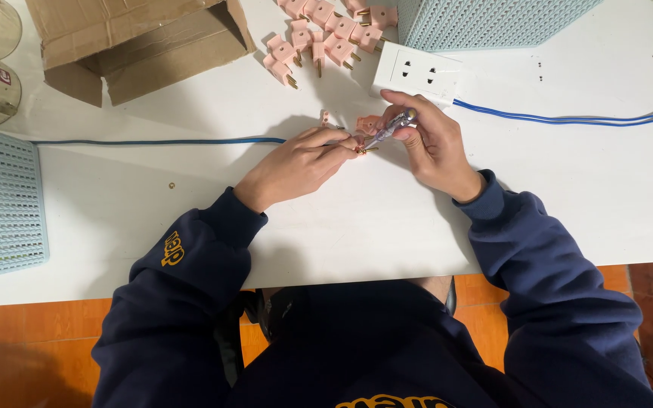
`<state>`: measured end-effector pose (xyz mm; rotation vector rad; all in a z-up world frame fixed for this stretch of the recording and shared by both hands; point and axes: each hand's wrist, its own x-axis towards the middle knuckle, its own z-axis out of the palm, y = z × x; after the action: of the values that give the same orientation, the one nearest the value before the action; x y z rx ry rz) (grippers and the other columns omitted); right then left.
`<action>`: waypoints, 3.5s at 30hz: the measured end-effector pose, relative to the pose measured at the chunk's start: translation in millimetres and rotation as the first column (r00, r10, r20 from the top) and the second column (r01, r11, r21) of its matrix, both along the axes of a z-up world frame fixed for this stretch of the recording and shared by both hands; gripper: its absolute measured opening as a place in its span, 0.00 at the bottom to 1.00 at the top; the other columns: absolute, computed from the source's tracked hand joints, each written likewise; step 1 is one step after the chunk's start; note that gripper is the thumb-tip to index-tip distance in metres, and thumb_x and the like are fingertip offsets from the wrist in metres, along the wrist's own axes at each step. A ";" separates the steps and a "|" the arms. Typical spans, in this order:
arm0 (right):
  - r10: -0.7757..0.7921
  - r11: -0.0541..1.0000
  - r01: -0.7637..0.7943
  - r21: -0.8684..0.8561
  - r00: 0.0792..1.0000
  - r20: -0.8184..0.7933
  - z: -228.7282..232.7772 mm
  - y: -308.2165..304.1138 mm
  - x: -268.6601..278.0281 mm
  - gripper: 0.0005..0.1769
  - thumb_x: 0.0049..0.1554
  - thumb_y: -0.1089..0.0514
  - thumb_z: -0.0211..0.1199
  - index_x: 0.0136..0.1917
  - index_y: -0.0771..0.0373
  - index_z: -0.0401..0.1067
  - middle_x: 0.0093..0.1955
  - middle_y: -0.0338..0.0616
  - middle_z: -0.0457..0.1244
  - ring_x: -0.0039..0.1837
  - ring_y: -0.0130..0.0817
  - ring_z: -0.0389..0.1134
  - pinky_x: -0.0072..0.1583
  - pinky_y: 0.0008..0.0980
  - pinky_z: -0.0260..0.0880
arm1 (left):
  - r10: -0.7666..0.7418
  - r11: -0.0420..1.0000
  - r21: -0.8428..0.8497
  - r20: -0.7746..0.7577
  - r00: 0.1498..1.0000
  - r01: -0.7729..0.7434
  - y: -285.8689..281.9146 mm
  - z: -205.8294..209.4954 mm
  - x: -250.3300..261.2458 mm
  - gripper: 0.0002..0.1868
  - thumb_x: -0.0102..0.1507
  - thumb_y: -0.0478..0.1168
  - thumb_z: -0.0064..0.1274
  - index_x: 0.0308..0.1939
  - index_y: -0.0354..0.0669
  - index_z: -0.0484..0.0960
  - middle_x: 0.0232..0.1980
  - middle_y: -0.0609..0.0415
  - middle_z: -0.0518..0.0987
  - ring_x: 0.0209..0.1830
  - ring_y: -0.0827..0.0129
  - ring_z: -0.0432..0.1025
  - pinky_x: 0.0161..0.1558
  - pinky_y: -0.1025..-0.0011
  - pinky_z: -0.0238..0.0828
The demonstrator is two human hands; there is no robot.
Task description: Assembling small pink electrical plug components using a screwdriver on a desk.
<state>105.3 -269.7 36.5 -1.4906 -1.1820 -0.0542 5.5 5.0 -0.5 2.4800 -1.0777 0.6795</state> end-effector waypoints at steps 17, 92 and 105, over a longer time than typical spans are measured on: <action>0.010 1.000 -0.010 0.005 1.000 0.001 -4.9 -0.7 -0.8 0.27 0.75 0.65 0.55 0.83 0.81 0.64 0.56 0.60 0.69 0.61 0.49 0.76 0.68 0.53 0.79 | 0.026 0.999 0.019 0.008 1.000 -0.026 -0.7 -7.1 0.8 0.06 0.80 0.34 0.53 0.60 0.47 0.82 0.62 0.49 0.91 0.72 0.66 0.78 0.73 0.64 0.74; -0.032 0.999 0.034 -0.009 0.978 0.208 20.0 21.0 -16.4 0.17 0.73 0.63 0.66 0.74 0.65 0.78 0.58 0.54 0.74 0.58 0.50 0.78 0.61 0.51 0.80 | 0.039 0.999 0.010 0.052 0.998 -0.039 -4.9 8.0 -3.5 0.05 0.79 0.36 0.52 0.55 0.47 0.83 0.47 0.53 0.91 0.69 0.63 0.80 0.68 0.60 0.79; -0.011 0.999 -0.002 0.053 0.969 0.247 34.1 28.1 -23.4 0.18 0.70 0.67 0.67 0.73 0.71 0.78 0.59 0.54 0.73 0.62 0.51 0.77 0.63 0.52 0.80 | 0.081 0.996 0.036 0.092 0.992 -0.084 -7.3 24.8 -8.3 0.04 0.80 0.38 0.52 0.53 0.47 0.82 0.44 0.54 0.91 0.66 0.65 0.81 0.68 0.64 0.80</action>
<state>81.9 -241.6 70.6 -1.4696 -1.3651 -0.2801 -2.8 -2.3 24.4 2.5618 -1.0341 0.8095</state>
